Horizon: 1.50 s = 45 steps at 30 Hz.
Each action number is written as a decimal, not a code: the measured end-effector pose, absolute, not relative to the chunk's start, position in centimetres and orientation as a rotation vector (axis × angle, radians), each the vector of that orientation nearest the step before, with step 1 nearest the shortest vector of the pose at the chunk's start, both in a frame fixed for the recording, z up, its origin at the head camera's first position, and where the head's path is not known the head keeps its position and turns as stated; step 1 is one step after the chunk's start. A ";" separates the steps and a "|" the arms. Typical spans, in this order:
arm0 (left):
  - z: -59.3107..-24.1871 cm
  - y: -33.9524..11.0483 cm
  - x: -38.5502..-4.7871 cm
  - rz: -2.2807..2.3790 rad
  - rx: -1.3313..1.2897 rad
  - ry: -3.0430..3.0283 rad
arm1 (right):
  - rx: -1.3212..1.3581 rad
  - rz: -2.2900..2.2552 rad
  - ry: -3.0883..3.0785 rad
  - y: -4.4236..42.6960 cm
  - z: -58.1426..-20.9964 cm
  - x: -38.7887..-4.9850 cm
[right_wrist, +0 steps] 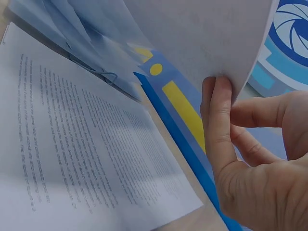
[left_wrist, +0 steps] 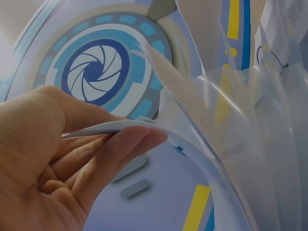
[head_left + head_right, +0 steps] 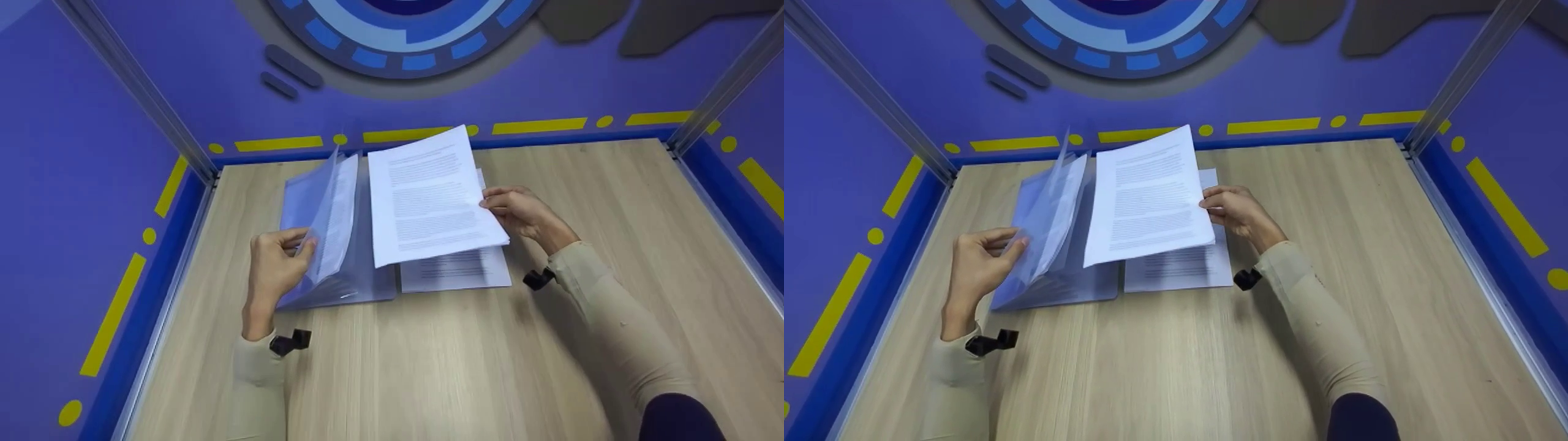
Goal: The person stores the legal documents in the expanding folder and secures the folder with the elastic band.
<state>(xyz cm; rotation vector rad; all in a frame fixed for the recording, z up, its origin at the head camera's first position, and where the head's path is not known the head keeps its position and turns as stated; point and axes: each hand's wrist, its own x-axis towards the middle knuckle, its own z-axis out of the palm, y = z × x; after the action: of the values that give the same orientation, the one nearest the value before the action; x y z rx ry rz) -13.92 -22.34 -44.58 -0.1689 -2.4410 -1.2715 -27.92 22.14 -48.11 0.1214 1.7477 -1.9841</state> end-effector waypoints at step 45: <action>-44.9 -22.3 -14.1 -1.255 -0.221 -2.398 | 0.132 -1.986 1.769 14.4 -48.6 -28.1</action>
<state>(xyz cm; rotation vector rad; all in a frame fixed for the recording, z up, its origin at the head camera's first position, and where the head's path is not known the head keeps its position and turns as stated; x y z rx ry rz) -14.07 -22.26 -44.87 -0.2214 -2.3981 -1.2546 -28.09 14.38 -48.56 0.1317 1.7692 -1.9860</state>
